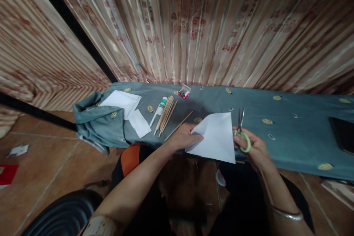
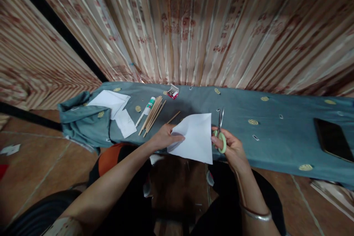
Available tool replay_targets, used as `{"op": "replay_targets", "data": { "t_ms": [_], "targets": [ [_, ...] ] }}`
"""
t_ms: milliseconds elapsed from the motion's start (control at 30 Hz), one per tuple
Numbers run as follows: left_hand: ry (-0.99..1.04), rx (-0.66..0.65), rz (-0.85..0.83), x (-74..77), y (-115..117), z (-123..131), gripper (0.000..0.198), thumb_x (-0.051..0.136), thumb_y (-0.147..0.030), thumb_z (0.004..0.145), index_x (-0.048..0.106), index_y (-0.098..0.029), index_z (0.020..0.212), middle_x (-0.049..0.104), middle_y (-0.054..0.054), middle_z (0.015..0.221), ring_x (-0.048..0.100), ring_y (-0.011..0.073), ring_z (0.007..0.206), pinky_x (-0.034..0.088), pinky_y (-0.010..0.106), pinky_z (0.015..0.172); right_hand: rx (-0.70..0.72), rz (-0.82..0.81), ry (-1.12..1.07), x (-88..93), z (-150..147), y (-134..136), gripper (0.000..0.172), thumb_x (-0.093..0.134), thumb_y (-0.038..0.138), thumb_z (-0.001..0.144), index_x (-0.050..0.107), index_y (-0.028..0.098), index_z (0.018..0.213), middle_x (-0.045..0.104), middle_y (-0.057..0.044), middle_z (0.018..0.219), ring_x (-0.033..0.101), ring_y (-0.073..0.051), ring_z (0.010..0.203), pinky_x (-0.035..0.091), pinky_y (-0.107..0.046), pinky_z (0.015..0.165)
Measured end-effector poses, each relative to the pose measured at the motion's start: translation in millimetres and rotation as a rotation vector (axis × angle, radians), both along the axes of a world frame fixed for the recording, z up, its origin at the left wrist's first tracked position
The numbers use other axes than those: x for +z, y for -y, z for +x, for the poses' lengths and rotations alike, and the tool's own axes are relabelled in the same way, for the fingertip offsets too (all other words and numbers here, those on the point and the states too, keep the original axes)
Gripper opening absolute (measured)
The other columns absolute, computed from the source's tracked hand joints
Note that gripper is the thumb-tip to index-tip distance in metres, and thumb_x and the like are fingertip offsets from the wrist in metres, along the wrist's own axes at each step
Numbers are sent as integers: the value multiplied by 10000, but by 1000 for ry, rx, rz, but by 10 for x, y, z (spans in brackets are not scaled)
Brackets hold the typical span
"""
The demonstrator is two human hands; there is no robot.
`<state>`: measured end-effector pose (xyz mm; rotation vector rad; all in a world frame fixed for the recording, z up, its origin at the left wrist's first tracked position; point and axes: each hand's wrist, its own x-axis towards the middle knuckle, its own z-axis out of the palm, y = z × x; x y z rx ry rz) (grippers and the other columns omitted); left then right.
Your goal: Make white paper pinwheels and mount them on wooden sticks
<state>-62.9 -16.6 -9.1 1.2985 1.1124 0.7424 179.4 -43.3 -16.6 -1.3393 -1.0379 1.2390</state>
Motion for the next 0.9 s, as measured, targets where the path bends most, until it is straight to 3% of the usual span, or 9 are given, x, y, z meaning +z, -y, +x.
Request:
{"op": "replay_targets", "data": {
  "t_ms": [167, 300, 433, 600, 767, 900],
  "targets": [
    [-111, -18, 62, 15, -26, -28, 149, 708, -261, 591, 710, -137, 672, 543, -61, 554, 506, 120, 572, 337, 205, 529, -12, -21, 14, -26, -62, -15, 466, 899, 396, 494, 735, 224, 894, 685, -4, 684, 550, -126, 533, 439, -245, 467],
    [-35, -11, 34, 33, -30, -58, 176, 737, -288, 585, 725, -152, 696, 615, -41, 592, 554, 138, 589, 378, 214, 542, -28, -41, -22, -42, -79, -34, 456, 894, 368, 491, 722, 213, 884, 669, 16, 657, 534, -112, 519, 418, -238, 473],
    [224, 124, -82, 103, -37, -72, 312, 787, -392, 577, 736, -140, 754, 693, 27, 657, 619, 181, 620, 449, 264, 595, -106, -30, -121, -38, -118, -77, 432, 889, 322, 466, 719, 206, 846, 606, 51, 612, 457, -77, 494, 349, -214, 458],
    [693, 145, -235, 211, 5, -20, 478, 765, -525, 635, 732, -162, 944, 750, 99, 958, 681, 265, 956, 512, 369, 866, -283, 51, -241, -11, -211, -141, 356, 844, 355, 527, 687, 206, 810, 548, 54, 612, 435, -80, 511, 331, -223, 467],
    [821, 285, -364, 224, 93, 157, 370, 770, -409, 677, 686, -189, 962, 743, 59, 959, 664, 228, 1039, 478, 401, 993, -339, 72, -297, -34, -347, -187, 373, 831, 352, 531, 661, 206, 829, 554, 59, 636, 448, -80, 519, 353, -226, 491],
    [825, 415, -401, 212, 66, 309, 289, 727, -305, 752, 656, -188, 1006, 728, 69, 1030, 658, 238, 1067, 513, 395, 971, -288, 89, -286, -52, -497, -199, 385, 817, 376, 546, 636, 214, 845, 559, 67, 624, 470, -89, 535, 373, -225, 514]
  ]
}}
